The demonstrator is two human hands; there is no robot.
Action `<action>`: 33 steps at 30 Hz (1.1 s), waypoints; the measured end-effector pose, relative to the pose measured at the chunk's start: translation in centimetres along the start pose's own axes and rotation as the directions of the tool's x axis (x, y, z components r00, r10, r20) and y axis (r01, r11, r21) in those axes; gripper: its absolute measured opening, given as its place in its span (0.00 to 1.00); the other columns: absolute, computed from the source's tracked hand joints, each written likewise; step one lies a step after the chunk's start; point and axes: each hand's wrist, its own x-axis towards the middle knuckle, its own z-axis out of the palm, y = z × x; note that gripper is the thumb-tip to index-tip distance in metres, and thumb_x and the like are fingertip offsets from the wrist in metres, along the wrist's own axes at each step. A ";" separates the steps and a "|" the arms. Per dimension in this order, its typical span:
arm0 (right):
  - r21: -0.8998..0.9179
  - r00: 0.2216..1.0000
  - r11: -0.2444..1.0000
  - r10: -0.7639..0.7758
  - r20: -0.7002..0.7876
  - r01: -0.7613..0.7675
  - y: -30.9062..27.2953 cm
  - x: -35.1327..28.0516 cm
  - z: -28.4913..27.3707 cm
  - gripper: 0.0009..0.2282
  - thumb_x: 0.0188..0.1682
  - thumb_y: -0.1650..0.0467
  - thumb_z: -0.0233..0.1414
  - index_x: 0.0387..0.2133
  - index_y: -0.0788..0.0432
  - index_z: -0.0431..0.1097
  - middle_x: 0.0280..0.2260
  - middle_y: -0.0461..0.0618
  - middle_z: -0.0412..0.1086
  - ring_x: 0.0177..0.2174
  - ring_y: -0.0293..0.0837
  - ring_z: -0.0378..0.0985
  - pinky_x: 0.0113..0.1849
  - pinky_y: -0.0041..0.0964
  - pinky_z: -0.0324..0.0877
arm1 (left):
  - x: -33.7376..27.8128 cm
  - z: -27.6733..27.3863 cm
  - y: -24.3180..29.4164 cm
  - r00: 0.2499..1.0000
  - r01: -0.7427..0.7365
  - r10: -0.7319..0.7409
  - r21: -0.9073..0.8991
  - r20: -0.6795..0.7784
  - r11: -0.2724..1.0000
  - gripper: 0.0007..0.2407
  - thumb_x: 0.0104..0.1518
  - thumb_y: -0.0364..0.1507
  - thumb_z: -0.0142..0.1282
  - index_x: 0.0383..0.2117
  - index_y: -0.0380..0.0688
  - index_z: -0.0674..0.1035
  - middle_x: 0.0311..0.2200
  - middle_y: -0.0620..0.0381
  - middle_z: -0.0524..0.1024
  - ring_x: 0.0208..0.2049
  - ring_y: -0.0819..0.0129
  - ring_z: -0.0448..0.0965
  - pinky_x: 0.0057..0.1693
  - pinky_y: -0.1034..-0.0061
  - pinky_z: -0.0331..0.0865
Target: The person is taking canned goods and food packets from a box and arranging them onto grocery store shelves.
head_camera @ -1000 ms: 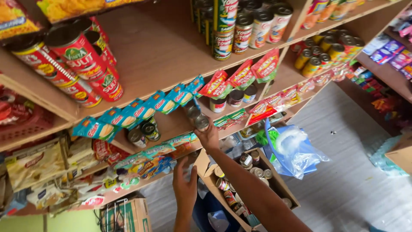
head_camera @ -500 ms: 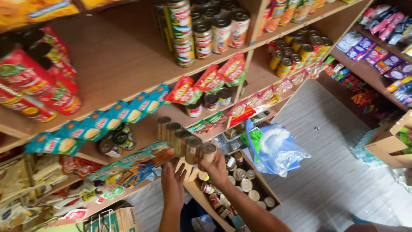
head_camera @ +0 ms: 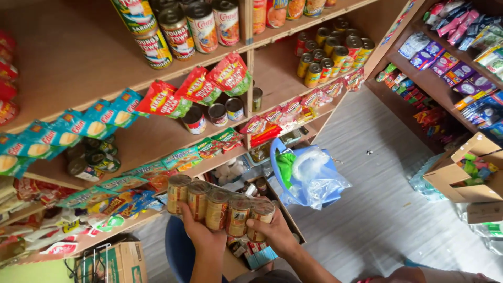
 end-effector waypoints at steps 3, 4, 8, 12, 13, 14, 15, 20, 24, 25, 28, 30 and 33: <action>-0.129 0.999 0.991 -0.015 0.046 0.021 -2.2 -2.0 0.2 0.25 0.44 0.74 0.61 0.55 0.62 0.62 0.49 0.50 0.74 0.49 0.40 0.76 0.51 0.39 0.72 | -2.1 1.6 -0.9 0.988 0.075 -0.076 -0.015 -0.138 0.997 0.33 0.55 0.61 0.33 0.63 0.61 0.67 0.58 0.61 0.72 0.56 0.56 0.74 0.57 0.49 0.70; -0.129 0.999 0.991 -0.013 0.047 0.019 -2.2 -2.5 -0.6 0.25 0.44 0.74 0.61 0.55 0.62 0.62 0.49 0.50 0.74 0.49 0.40 0.76 0.51 0.39 0.72 | -2.3 1.6 -1.5 0.987 0.073 -0.075 -0.016 -0.139 0.997 0.33 0.55 0.61 0.33 0.63 0.61 0.67 0.58 0.61 0.72 0.56 0.56 0.74 0.57 0.49 0.70; -0.121 1.000 0.993 0.006 0.016 -0.004 0.5 -5.5 -3.4 0.22 0.45 0.73 0.62 0.53 0.69 0.68 0.46 0.55 0.76 0.44 0.45 0.77 0.46 0.43 0.73 | -4.1 -0.1 -2.3 0.987 0.086 -0.079 0.044 -0.141 0.995 0.36 0.53 0.63 0.31 0.65 0.61 0.66 0.60 0.61 0.72 0.58 0.55 0.75 0.59 0.50 0.71; -0.040 0.994 0.993 -0.112 0.010 0.113 0.9 -8.6 -1.5 0.21 0.45 0.73 0.61 0.52 0.69 0.69 0.47 0.55 0.74 0.45 0.46 0.77 0.47 0.45 0.74 | -7.7 0.6 -0.5 0.987 0.145 -0.144 0.012 -0.072 0.989 0.36 0.54 0.63 0.34 0.64 0.56 0.67 0.59 0.55 0.74 0.56 0.52 0.77 0.59 0.50 0.71; -0.040 0.994 0.993 -0.111 0.019 0.112 0.9 -9.2 -0.8 0.21 0.45 0.73 0.61 0.52 0.69 0.69 0.47 0.55 0.74 0.45 0.46 0.77 0.47 0.45 0.74 | -8.4 0.5 0.0 0.988 0.137 -0.136 0.009 -0.071 0.991 0.36 0.54 0.63 0.34 0.64 0.56 0.67 0.59 0.55 0.74 0.56 0.52 0.77 0.59 0.50 0.71; -0.040 0.991 0.991 -0.131 0.023 0.131 0.7 -9.8 0.0 0.21 0.45 0.73 0.60 0.52 0.70 0.68 0.48 0.55 0.74 0.46 0.45 0.77 0.48 0.43 0.73 | -9.0 0.5 0.4 0.986 0.145 -0.144 0.010 -0.080 0.989 0.36 0.54 0.62 0.34 0.64 0.56 0.67 0.58 0.55 0.74 0.54 0.52 0.78 0.57 0.50 0.72; -0.039 0.989 0.988 -0.146 0.024 0.147 0.7 -10.6 0.8 0.21 0.45 0.73 0.60 0.53 0.70 0.68 0.48 0.55 0.74 0.48 0.45 0.76 0.49 0.42 0.72 | -9.8 0.4 0.9 0.984 0.157 -0.155 0.013 -0.093 0.988 0.36 0.53 0.62 0.34 0.63 0.55 0.68 0.57 0.55 0.75 0.53 0.52 0.79 0.56 0.49 0.73; -0.034 0.994 0.994 -0.106 -0.024 0.105 1.7 -13.7 2.0 0.24 0.46 0.70 0.58 0.56 0.68 0.65 0.50 0.55 0.73 0.48 0.46 0.76 0.48 0.45 0.72 | -13.7 -2.5 1.8 0.994 0.111 -0.111 -0.005 -0.009 0.994 0.34 0.57 0.59 0.34 0.64 0.53 0.67 0.59 0.57 0.73 0.56 0.57 0.76 0.59 0.55 0.71; 0.074 0.993 0.996 -0.042 -0.106 0.050 1.6 -15.6 2.6 0.25 0.50 0.66 0.54 0.60 0.65 0.60 0.52 0.55 0.71 0.49 0.48 0.76 0.49 0.48 0.72 | -16.2 -3.8 1.1 0.992 0.050 -0.039 -0.091 0.123 0.995 0.30 0.63 0.54 0.35 0.66 0.51 0.64 0.62 0.58 0.70 0.61 0.61 0.71 0.65 0.60 0.65; 0.069 0.993 0.996 -0.043 -0.110 0.051 1.5 -16.3 2.8 0.25 0.50 0.66 0.54 0.60 0.65 0.60 0.52 0.55 0.71 0.49 0.48 0.76 0.49 0.48 0.72 | -16.8 -4.2 0.9 0.991 0.055 -0.043 -0.095 0.124 0.994 0.30 0.63 0.54 0.35 0.66 0.51 0.64 0.62 0.58 0.70 0.61 0.61 0.71 0.65 0.60 0.65; 0.085 0.990 0.994 -0.059 -0.129 0.070 1.2 -17.9 3.2 0.26 0.50 0.65 0.52 0.61 0.61 0.58 0.55 0.52 0.69 0.52 0.46 0.75 0.52 0.46 0.71 | -18.5 -4.6 0.1 0.990 0.030 -0.021 -0.064 0.137 0.997 0.27 0.65 0.49 0.36 0.67 0.49 0.62 0.63 0.59 0.68 0.64 0.63 0.68 0.67 0.62 0.62; 0.127 0.989 0.990 -0.043 -0.145 0.062 1.0 -18.7 3.1 0.25 0.51 0.64 0.50 0.61 0.60 0.59 0.55 0.52 0.70 0.52 0.46 0.75 0.52 0.46 0.71 | -19.5 -4.6 -0.1 0.986 0.047 -0.039 -0.044 0.160 0.998 0.28 0.64 0.50 0.37 0.67 0.52 0.62 0.65 0.61 0.67 0.65 0.66 0.67 0.69 0.63 0.59; 0.132 0.983 0.988 -0.057 -0.176 0.081 3.0 -20.2 -0.3 0.24 0.50 0.65 0.54 0.59 0.61 0.60 0.53 0.55 0.69 0.50 0.49 0.75 0.49 0.51 0.72 | -20.5 -4.3 -0.6 0.937 0.157 -0.117 -0.096 0.329 0.983 0.32 0.62 0.56 0.35 0.67 0.49 0.63 0.64 0.56 0.68 0.63 0.60 0.69 0.65 0.61 0.61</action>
